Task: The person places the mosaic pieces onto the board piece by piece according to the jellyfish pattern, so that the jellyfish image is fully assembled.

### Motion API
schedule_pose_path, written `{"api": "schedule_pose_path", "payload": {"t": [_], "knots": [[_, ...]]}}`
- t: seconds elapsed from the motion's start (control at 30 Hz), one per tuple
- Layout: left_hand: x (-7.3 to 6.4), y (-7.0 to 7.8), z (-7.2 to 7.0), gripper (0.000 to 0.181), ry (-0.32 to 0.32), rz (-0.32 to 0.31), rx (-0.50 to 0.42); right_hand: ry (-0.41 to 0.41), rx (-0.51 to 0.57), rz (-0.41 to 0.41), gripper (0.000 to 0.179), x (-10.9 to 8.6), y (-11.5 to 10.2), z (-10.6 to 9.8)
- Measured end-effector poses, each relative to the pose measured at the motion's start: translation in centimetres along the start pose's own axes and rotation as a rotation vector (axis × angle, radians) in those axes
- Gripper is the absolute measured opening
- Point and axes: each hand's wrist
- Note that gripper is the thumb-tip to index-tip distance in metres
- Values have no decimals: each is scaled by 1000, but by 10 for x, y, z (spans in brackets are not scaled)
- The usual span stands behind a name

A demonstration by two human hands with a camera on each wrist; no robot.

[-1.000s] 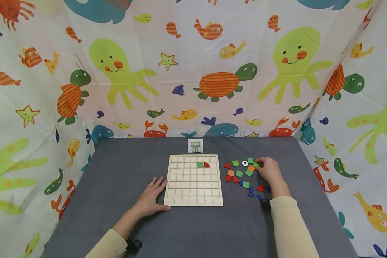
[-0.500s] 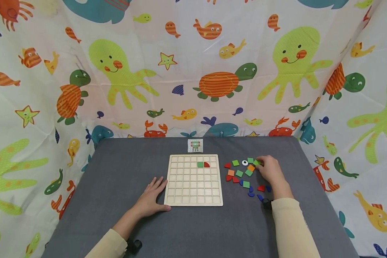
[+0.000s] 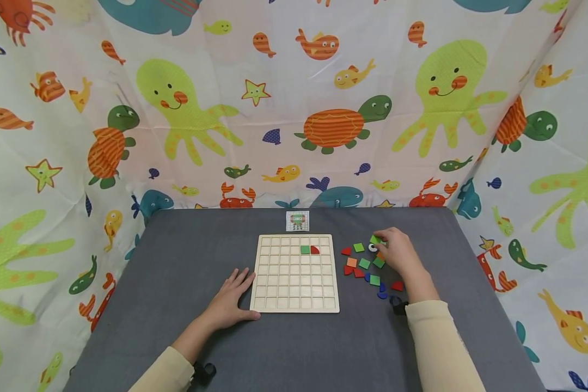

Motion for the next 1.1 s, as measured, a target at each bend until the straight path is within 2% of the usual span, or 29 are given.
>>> {"api": "schedule_pose_path", "payload": {"t": [0.23,0.53,0.87,1.1], "knots": [[1,-1,2,110,-8,5,-3,-18,-1,-100,33,7,-24,7],[1,-2,2,110,0,6,1,-29,-14,-167,32,14,-42,16],[1,-3,3,110,-8,16,-1,-62,18,-166,33,17,-60,30],[1,-2,2,110,-2,4,-14,-66,18,-226,33,22,-72,40]]}}
Point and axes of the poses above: each hand's wrist, its own x-axis towards the middle knuckle, its own z-axis out of the palm, y = z × x
